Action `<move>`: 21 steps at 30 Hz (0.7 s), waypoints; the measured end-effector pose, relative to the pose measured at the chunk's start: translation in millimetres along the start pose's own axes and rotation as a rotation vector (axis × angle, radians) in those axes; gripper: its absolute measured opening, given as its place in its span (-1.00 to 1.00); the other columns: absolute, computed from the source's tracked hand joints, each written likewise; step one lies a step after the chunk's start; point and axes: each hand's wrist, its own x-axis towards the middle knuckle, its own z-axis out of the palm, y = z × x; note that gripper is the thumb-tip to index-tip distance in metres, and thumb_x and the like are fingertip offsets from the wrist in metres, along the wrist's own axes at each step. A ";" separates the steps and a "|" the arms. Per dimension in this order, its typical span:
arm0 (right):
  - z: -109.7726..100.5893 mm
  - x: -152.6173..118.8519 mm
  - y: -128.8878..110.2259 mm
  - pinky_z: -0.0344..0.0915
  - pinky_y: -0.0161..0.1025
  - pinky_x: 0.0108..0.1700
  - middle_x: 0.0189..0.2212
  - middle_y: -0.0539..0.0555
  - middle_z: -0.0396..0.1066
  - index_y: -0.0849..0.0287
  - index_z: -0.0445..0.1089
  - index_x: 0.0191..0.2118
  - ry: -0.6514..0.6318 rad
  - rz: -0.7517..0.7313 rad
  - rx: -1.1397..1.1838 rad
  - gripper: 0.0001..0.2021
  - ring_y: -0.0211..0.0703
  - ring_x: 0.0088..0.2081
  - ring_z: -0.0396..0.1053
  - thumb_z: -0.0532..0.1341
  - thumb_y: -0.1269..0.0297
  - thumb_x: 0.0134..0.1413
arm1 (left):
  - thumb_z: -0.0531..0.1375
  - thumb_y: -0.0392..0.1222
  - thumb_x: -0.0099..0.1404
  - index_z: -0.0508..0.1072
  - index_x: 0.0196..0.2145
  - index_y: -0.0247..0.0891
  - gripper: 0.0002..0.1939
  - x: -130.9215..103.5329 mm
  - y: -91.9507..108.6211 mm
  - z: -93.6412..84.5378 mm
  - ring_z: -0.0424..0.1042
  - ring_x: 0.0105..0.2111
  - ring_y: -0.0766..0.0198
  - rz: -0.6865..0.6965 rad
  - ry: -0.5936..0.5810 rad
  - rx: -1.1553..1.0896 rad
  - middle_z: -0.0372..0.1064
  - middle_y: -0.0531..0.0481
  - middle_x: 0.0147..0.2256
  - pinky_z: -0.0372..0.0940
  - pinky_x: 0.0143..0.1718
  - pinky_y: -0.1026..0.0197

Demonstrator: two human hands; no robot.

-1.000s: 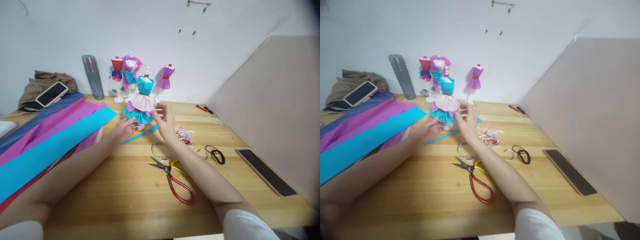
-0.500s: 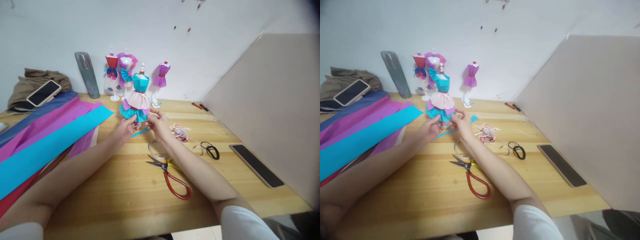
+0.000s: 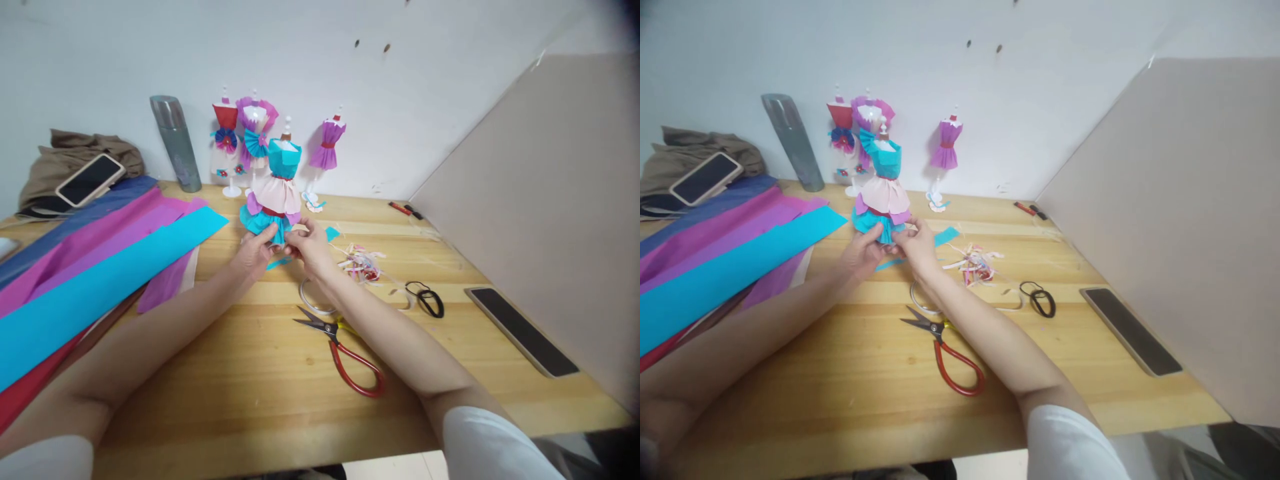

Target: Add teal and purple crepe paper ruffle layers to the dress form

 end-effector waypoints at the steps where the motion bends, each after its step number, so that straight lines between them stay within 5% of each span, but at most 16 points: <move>1: 0.5 -0.7 0.8 0.12 -0.42 -0.64 -0.70 -0.24 0.30 0.11 0.22 -0.22 -0.010 -0.037 -0.032 -0.54 -0.35 -0.68 0.27 0.41 0.29 -0.28 | 0.46 -0.06 0.05 0.53 -0.32 -0.22 -0.70 -1.4 -0.3 1.9 0.41 -0.43 0.31 0.003 0.006 -0.003 0.51 0.01 -0.35 0.32 -0.44 0.25; 12: -6.1 3.8 11.3 0.22 -0.33 -0.53 -0.65 -0.22 0.26 0.09 0.23 -0.24 -0.019 -0.239 -0.227 -0.69 -0.31 -0.64 0.27 0.32 0.24 -0.12 | 0.44 -0.11 0.06 0.53 -0.29 -0.22 -0.72 -2.7 -1.0 12.5 0.51 -0.26 0.22 -0.039 0.084 -0.020 0.55 -0.01 -0.27 0.31 -0.35 0.25; 21: -18.4 13.5 15.6 0.26 -0.23 -0.34 -0.44 0.02 0.40 0.13 0.35 -0.32 0.073 -0.511 -0.438 -0.87 -0.20 -0.43 0.32 0.08 0.28 0.07 | 0.43 -0.25 0.09 0.54 -0.29 -0.19 -0.79 14.3 3.8 17.8 0.42 -0.48 0.38 -0.051 0.253 -0.122 0.51 0.13 -0.45 0.23 -0.45 0.29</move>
